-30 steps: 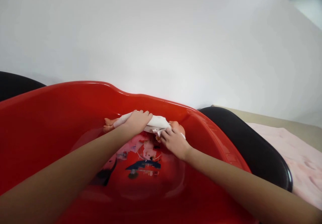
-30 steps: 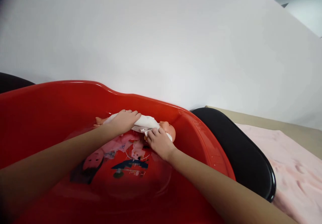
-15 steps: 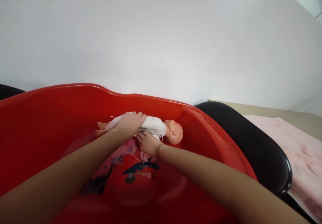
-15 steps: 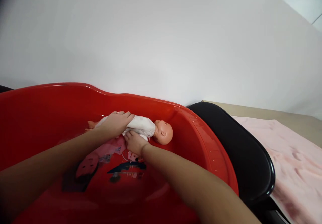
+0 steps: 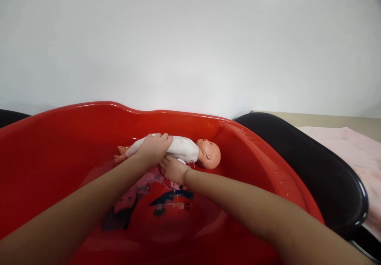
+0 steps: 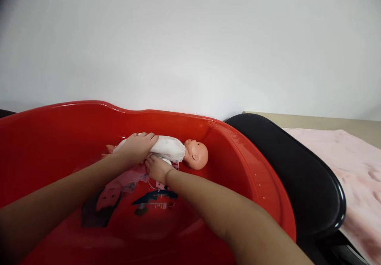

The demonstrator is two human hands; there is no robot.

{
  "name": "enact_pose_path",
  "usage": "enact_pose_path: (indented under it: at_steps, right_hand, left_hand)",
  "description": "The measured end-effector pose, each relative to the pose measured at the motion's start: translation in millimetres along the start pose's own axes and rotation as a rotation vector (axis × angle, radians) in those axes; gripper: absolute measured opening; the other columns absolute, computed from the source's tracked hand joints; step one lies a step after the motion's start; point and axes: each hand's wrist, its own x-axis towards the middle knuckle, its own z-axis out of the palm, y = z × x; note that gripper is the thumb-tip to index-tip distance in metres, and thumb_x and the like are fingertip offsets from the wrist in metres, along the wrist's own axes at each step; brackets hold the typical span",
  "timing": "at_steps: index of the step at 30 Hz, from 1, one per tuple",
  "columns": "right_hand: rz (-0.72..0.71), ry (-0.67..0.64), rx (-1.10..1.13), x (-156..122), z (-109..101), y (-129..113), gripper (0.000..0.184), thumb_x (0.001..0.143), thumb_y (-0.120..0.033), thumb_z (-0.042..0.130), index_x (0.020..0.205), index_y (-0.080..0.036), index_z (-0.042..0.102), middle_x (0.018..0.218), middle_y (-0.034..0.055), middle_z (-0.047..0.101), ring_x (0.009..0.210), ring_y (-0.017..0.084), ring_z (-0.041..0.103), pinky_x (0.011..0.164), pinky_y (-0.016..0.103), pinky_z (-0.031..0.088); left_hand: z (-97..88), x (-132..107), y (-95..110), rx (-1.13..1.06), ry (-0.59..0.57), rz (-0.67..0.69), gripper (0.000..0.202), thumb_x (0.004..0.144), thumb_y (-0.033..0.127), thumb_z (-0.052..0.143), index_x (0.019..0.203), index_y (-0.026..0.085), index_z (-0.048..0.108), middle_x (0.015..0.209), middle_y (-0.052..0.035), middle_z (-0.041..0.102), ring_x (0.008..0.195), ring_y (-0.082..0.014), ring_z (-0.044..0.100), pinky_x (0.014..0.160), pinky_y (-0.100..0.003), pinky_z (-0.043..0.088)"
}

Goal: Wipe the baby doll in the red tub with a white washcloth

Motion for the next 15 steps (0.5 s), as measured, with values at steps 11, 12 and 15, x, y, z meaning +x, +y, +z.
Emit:
enact_pose_path:
  at_steps: [11, 12, 15]
  right_hand:
    - [-0.064, 0.287, -0.142, -54.8, -30.4, -27.0, 0.039, 0.102, -0.015, 0.038, 0.122, -0.015, 0.071, 0.131, 0.0146, 0.066, 0.118, 0.03, 0.057, 0.093, 0.044, 0.043]
    - [-0.026, 0.247, -0.148, -54.8, -36.3, -26.1, 0.04, 0.102, -0.016, 0.037, 0.124, -0.015, 0.071, 0.132, 0.0146, 0.065, 0.119, 0.031, 0.056, 0.091, 0.044, 0.043]
    - [0.068, 0.162, -0.156, -65.7, -44.6, -22.1, 0.038, 0.102, -0.019, 0.042, 0.126, -0.014, 0.071, 0.134, 0.0153, 0.065, 0.116, 0.03, 0.058, 0.086, 0.043, 0.045]
  left_hand:
    - [14.2, -9.1, 1.3, 0.07, 0.069, 0.054, 0.031, 0.092, 0.019, 0.053, 0.123, 0.015, 0.057, 0.112, -0.0147, 0.066, 0.103, -0.0344, 0.064, 0.079, -0.049, 0.049]
    - [15.1, -10.0, 1.7, 0.074, 0.068, 0.053, 0.031, 0.092, 0.019, 0.053, 0.123, 0.016, 0.057, 0.113, -0.0148, 0.066, 0.104, -0.0343, 0.064, 0.079, -0.049, 0.049]
    - [15.6, -13.1, 3.4, 0.085, 0.05, 0.047, 0.033, 0.09, 0.018, 0.056, 0.123, 0.016, 0.057, 0.116, -0.0149, 0.066, 0.107, -0.0341, 0.064, 0.078, -0.048, 0.049]
